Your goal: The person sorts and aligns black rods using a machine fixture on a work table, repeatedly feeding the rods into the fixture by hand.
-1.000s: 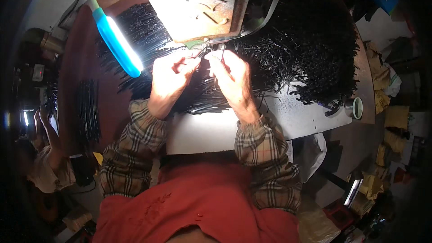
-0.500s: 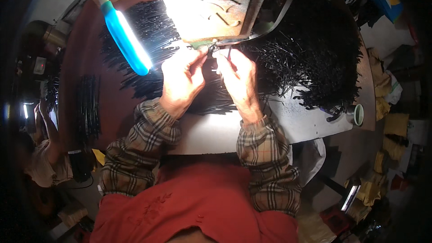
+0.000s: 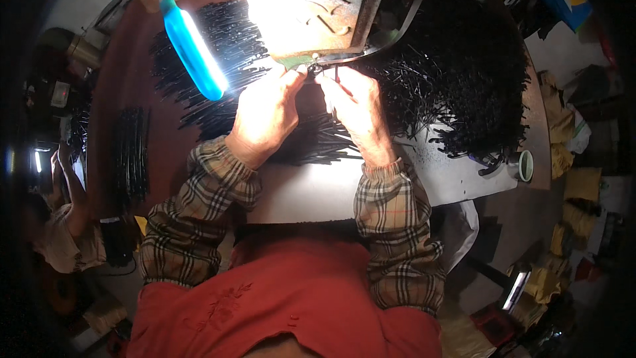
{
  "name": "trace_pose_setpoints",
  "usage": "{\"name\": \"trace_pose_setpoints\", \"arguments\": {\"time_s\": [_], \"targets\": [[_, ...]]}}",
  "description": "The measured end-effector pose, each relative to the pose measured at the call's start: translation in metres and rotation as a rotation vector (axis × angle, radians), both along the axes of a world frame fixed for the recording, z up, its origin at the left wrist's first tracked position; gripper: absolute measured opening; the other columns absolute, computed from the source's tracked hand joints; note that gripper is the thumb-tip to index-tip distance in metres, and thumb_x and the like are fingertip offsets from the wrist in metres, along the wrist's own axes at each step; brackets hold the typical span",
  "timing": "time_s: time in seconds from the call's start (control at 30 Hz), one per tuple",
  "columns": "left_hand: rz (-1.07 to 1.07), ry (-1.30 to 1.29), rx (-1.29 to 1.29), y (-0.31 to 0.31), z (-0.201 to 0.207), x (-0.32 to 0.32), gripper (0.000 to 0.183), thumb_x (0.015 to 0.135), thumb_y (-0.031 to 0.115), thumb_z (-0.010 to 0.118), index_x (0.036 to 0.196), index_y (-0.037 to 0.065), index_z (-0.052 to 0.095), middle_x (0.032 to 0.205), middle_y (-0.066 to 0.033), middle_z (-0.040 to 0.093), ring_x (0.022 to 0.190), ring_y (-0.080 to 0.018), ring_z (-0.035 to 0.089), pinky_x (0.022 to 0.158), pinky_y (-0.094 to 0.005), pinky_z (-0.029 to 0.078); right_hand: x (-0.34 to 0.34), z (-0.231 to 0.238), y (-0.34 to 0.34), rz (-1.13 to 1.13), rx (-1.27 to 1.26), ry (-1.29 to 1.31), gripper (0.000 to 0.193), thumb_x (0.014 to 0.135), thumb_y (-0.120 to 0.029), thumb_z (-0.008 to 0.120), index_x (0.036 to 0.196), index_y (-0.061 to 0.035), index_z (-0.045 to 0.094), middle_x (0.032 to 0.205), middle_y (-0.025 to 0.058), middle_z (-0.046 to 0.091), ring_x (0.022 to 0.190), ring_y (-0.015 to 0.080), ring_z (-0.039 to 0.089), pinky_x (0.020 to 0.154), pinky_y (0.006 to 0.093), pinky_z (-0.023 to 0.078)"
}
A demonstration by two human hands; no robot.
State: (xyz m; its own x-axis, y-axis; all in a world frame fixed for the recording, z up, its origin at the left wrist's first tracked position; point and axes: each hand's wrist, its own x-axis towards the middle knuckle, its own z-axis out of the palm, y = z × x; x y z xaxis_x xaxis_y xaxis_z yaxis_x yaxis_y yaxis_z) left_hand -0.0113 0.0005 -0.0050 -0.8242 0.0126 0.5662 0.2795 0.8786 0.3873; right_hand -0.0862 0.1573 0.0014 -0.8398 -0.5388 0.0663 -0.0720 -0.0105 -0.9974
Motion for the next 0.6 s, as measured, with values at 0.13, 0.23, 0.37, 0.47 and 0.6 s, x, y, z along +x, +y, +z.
{"name": "trace_pose_setpoints", "arguments": {"time_s": [0.13, 0.23, 0.37, 0.47, 0.6], "targets": [[0.049, 0.1, -0.037, 0.005, 0.002, -0.002, 0.035, 0.074, -0.011, 0.057, 0.106, 0.002, 0.06, 0.086, -0.017, 0.059, 0.072, -0.0337, 0.06, 0.063, -0.0386, 0.05, 0.001, 0.001, 0.001, 0.005, 0.003, -0.008, 0.012, 0.092, -0.01, 0.059, 0.09, -0.0001, 0.064, 0.065, -0.0025, 0.054, 0.056, 0.0027, 0.046, 0.048, 0.02, 0.036], [0.046, 0.083, -0.06, 0.006, 0.001, -0.002, 0.035, 0.075, -0.011, 0.056, 0.108, 0.002, 0.06, 0.086, -0.0178, 0.059, 0.072, -0.0343, 0.061, 0.064, -0.0386, 0.052, 0.0, -0.002, 0.002, 0.002, -0.023, -0.016, 0.012, 0.092, -0.011, 0.059, 0.089, -0.0005, 0.064, 0.066, -0.0022, 0.055, 0.054, 0.0028, 0.046, 0.047, 0.0199, 0.036], [-0.057, 0.19, -0.056, -0.005, -0.014, -0.003, 0.048, 0.068, -0.004, 0.058, 0.116, -0.003, 0.055, 0.089, -0.0152, 0.053, 0.081, -0.0335, 0.054, 0.072, -0.0411, 0.044, 0.003, 0.0, 0.0, 0.042, -0.073, -0.298, 0.009, 0.091, -0.011, 0.059, 0.087, -0.0028, 0.061, 0.067, -0.0015, 0.054, 0.05, 0.0028, 0.046, 0.042, 0.0189, 0.034], [-0.158, 0.09, 0.082, -0.022, -0.008, 0.003, 0.048, 0.069, -0.006, 0.059, 0.117, -0.003, 0.056, 0.09, -0.0135, 0.054, 0.082, -0.0314, 0.055, 0.072, -0.0382, 0.045, 0.006, -0.001, 0.004, 0.037, -0.136, -0.232, 0.009, 0.09, -0.012, 0.06, 0.086, -0.004, 0.059, 0.067, -0.0008, 0.053, 0.048, 0.0031, 0.046, 0.039, 0.018, 0.033], [-0.193, -0.214, 0.889, -0.028, 0.009, 0.011, 0.019, 0.08, 0.0, 0.064, 0.099, -0.003, 0.063, 0.081, -0.0022, 0.06, 0.073, -0.0153, 0.058, 0.064, -0.0297, 0.046, 0.005, -0.001, 0.01, -0.065, -0.198, -0.331, 0.012, 0.093, -0.014, 0.057, 0.09, -0.0031, 0.058, 0.07, -0.0005, 0.054, 0.052, 0.0044, 0.051, 0.045, 0.0175, 0.041]]}}
